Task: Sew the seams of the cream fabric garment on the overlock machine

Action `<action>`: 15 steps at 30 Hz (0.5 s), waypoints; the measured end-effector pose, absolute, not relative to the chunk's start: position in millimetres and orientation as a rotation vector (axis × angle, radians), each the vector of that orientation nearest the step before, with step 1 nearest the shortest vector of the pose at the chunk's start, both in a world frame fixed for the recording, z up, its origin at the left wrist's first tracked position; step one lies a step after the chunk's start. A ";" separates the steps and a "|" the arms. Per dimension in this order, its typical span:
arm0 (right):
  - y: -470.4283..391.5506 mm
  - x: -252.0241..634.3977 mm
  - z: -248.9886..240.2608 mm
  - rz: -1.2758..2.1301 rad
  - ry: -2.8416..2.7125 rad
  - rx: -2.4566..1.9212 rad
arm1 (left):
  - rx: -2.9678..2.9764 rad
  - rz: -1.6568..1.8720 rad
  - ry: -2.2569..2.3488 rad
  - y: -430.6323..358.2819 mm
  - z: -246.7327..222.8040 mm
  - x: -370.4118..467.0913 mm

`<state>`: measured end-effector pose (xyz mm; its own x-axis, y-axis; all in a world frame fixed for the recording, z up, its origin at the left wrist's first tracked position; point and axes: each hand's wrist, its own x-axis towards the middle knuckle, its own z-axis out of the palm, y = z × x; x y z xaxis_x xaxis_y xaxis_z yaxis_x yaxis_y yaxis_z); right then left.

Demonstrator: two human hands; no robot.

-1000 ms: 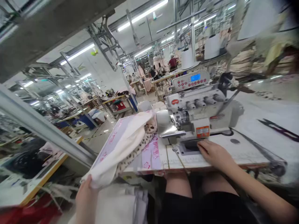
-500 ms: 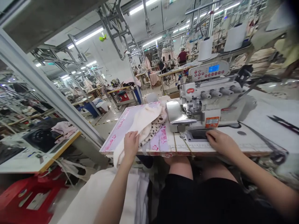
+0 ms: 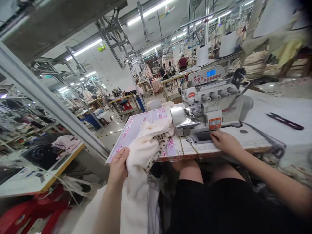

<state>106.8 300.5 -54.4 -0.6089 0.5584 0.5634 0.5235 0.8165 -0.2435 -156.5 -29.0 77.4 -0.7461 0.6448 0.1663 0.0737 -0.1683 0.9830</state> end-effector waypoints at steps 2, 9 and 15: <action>283.2 102.7 -48.3 0.167 -2.285 -0.692 | 0.734 2.002 1.620 -35.7 82.2 -151.7; 190.2 51.3 19.9 0.384 -2.130 -0.153 | 0.788 1.973 1.817 -63.3 108.8 -115.4; 172.0 9.4 73.0 0.625 -2.332 0.217 | 0.828 2.138 1.984 -93.4 159.4 -121.2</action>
